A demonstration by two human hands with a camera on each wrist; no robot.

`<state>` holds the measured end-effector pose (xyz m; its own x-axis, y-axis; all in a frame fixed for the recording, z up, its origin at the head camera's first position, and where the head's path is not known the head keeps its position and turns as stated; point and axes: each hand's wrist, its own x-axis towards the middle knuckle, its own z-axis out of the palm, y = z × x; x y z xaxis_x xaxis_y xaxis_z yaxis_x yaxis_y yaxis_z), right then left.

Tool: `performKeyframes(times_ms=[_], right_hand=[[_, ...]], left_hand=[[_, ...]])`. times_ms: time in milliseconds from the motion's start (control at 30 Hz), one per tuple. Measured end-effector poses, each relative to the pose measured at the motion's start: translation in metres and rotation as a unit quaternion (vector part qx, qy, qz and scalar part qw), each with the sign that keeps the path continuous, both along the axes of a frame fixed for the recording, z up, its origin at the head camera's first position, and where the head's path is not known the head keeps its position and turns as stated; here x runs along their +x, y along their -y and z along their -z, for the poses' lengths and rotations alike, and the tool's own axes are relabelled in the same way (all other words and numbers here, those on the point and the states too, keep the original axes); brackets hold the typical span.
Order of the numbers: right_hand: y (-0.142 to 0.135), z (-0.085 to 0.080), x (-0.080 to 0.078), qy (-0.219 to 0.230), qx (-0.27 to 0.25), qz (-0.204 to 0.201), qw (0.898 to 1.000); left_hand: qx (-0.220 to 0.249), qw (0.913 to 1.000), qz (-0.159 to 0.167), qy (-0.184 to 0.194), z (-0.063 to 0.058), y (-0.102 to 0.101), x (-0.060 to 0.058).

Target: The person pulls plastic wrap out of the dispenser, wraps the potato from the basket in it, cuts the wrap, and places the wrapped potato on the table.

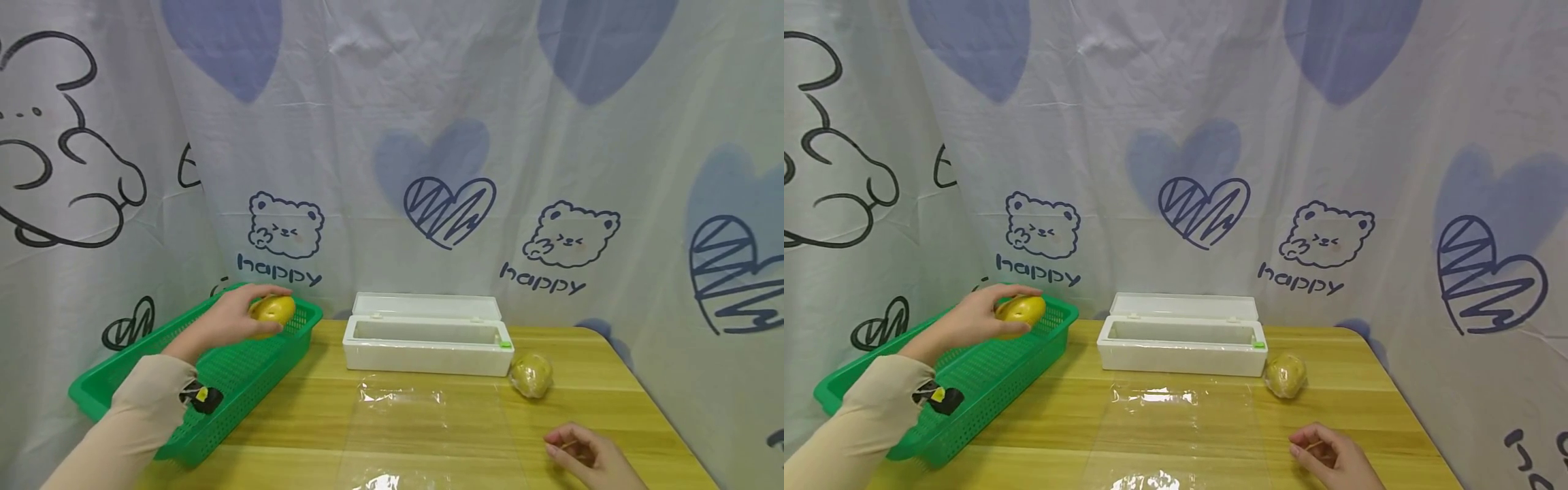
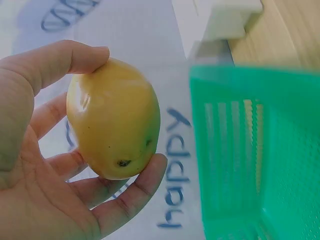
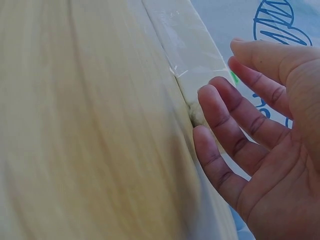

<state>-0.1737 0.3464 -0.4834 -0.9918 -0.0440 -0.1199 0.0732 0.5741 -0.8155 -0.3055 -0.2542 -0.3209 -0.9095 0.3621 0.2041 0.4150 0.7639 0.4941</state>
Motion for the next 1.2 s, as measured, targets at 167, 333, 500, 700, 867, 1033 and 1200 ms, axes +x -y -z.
performKeyframes(times_ms=[167, 333, 500, 700, 867, 1033, 1200], right_hand=[[0.000, 0.001, 0.000, 0.001, -0.003, 0.004, 1.000], [-0.001, 0.001, -0.001, 0.002, -0.003, 0.003, 1.000], [-0.002, 0.001, -0.001, -0.001, -0.011, -0.011, 1.000], [-0.001, 0.002, -0.001, 0.004, -0.010, -0.008, 1.000], [-0.002, 0.003, 0.000, -0.001, -0.014, -0.013, 1.000], [-0.001, 0.003, 0.001, -0.002, -0.014, -0.014, 1.000], [0.002, 0.002, 0.002, 0.000, -0.009, -0.005, 1.000]], left_hand=[[-0.016, 0.9991, 0.020, -0.032, 0.000, -0.025, 0.007], [-0.016, 0.9988, 0.037, -0.029, 0.005, -0.050, 0.015], [-0.004, 0.9979, 0.064, -0.010, 0.018, -0.074, 0.020], [0.006, 0.9944, 0.106, 0.002, 0.035, -0.102, 0.023], [-0.011, 0.9893, 0.145, -0.011, 0.049, -0.125, 0.026], [-0.017, 0.9862, 0.164, 0.014, 0.063, -0.147, 0.030], [-0.027, 0.9820, 0.187, 0.012, 0.076, -0.168, 0.034]])
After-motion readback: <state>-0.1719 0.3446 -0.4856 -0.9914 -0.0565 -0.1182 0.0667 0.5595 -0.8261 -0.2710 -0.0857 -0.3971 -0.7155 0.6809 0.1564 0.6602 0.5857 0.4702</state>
